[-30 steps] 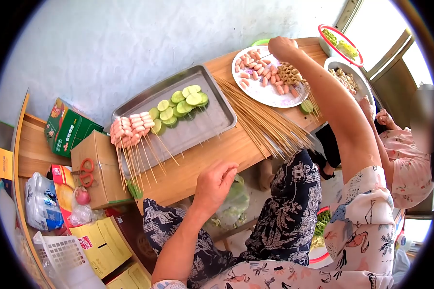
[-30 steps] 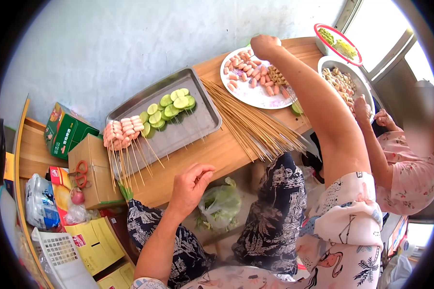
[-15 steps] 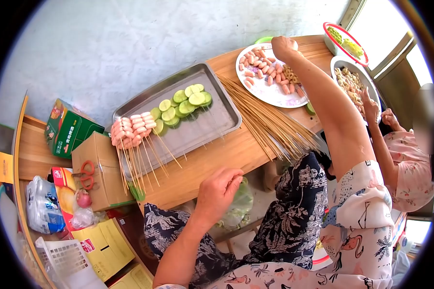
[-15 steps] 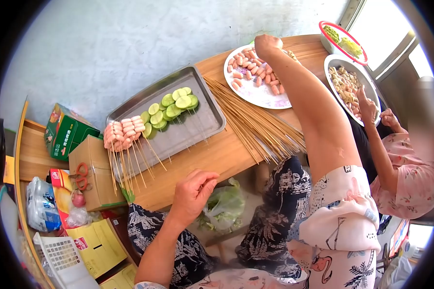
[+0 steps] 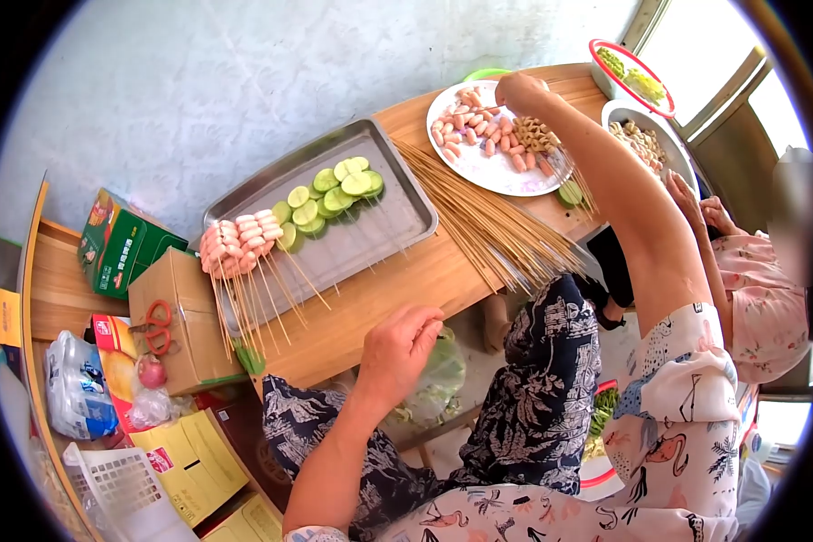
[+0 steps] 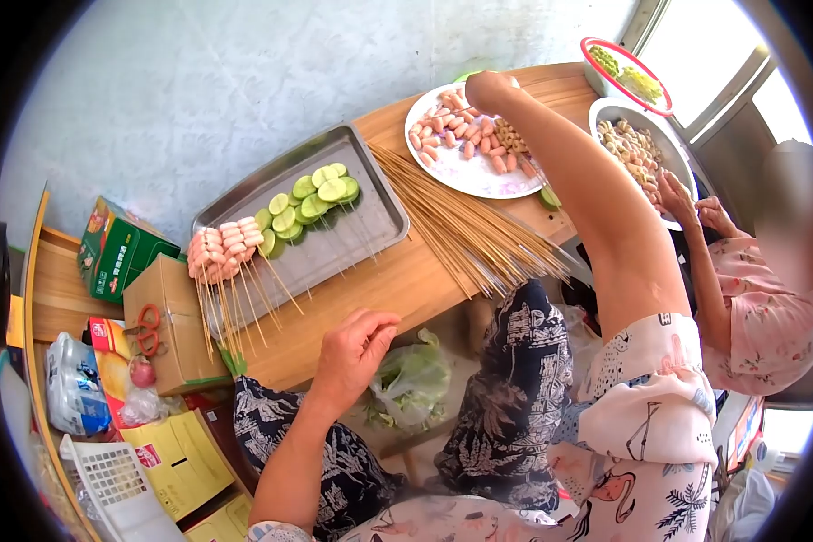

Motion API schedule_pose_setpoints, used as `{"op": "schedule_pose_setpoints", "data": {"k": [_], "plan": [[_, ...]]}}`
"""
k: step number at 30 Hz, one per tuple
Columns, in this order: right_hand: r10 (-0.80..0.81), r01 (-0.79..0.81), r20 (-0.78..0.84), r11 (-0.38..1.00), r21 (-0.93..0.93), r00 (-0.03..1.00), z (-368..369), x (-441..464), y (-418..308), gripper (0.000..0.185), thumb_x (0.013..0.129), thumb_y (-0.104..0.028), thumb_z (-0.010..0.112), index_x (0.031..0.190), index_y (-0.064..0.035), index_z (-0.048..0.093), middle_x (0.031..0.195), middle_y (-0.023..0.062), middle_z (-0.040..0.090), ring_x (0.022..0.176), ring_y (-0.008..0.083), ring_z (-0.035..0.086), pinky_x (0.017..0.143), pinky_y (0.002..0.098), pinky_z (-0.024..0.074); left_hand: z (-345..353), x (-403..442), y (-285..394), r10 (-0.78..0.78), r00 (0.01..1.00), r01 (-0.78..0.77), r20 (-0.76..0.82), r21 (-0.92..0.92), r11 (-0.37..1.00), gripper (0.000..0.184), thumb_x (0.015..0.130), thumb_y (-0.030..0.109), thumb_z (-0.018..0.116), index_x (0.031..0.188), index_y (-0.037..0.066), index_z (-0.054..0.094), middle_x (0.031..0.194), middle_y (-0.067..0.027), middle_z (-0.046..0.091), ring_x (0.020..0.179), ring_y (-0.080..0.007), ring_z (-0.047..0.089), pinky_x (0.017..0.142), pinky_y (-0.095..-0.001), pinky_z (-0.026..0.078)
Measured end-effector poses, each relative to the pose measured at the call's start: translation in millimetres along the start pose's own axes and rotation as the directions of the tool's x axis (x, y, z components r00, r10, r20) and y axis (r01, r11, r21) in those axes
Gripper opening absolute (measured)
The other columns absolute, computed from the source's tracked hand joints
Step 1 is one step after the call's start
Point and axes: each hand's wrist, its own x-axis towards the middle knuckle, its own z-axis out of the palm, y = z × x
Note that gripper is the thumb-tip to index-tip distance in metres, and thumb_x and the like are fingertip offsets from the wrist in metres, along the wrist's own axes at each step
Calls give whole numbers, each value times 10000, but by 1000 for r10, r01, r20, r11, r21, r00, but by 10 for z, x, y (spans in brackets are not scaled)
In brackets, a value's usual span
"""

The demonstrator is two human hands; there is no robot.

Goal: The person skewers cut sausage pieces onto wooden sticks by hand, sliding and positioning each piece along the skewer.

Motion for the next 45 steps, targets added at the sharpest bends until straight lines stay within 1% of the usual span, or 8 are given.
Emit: {"op": "schedule_pose_setpoints", "data": {"k": [2,7,12,14,18,30,37,45], "plan": [[-64,53,-126,995,-86,990,17,-154,-21,222,713,-21,628,872,-146,720,918,86,692,874,268,662,691,384,516,6,-10,-14,-10,1000,10,2,-10,1000,142,867,133,604,955,28,636,856,-129,627,719,-277,617,654,-338,492],[-90,91,15,971,-219,996,-248,-458,-17,208,746,-28,605,863,-147,729,927,72,696,892,259,657,702,389,518,39,-22,-56,20,1000,-20,-10,21,1000,129,859,133,606,943,41,641,846,-122,624,714,-280,614,653,-346,487],[-72,60,-69,986,-153,995,-546,-634,43,242,767,-26,575,926,-147,713,952,82,686,924,271,647,745,401,510,47,-33,-74,61,998,-61,-7,43,997,133,858,114,603,945,18,635,817,-116,603,688,-255,598,634,-324,471],[-51,23,-225,992,-122,973,-436,-529,60,163,793,-80,598,911,-45,704,987,156,685,927,303,667,755,384,533,48,-18,-61,80,997,-80,2,49,996,135,859,94,600,948,-4,628,791,-110,584,660,-225,582,611,-298,457],[24,-57,-257,991,-122,966,-1,-267,47,180,781,-69,559,893,-120,690,939,119,680,913,306,654,723,407,518,35,9,-63,18,1000,-19,17,63,998,145,851,143,613,946,37,642,850,-120,625,734,-289,618,667,-358,489],[-63,51,-46,975,-217,997,-205,-469,24,129,778,-95,594,822,-93,715,925,113,688,889,285,660,705,400,518,56,1,-51,56,998,-58,25,89,994,154,858,159,600,950,42,643,860,-124,629,752,-303,617,680,-368,492],[-102,70,-214,986,-150,971,-472,-623,-69,146,786,-50,613,903,-49,702,969,135,691,898,288,675,723,369,538,55,-50,-97,87,996,-89,20,134,987,159,855,166,602,936,36,643,843,-125,626,754,-304,615,675,-373,489],[-24,-11,-186,982,-187,982,-2,-295,-337,209,843,-128,556,979,-65,701,1034,138,683,962,257,667,753,369,540,48,33,-74,88,995,-92,37,123,988,169,854,179,612,943,39,646,844,-113,637,754,-307,616,672,-380,491]]}}
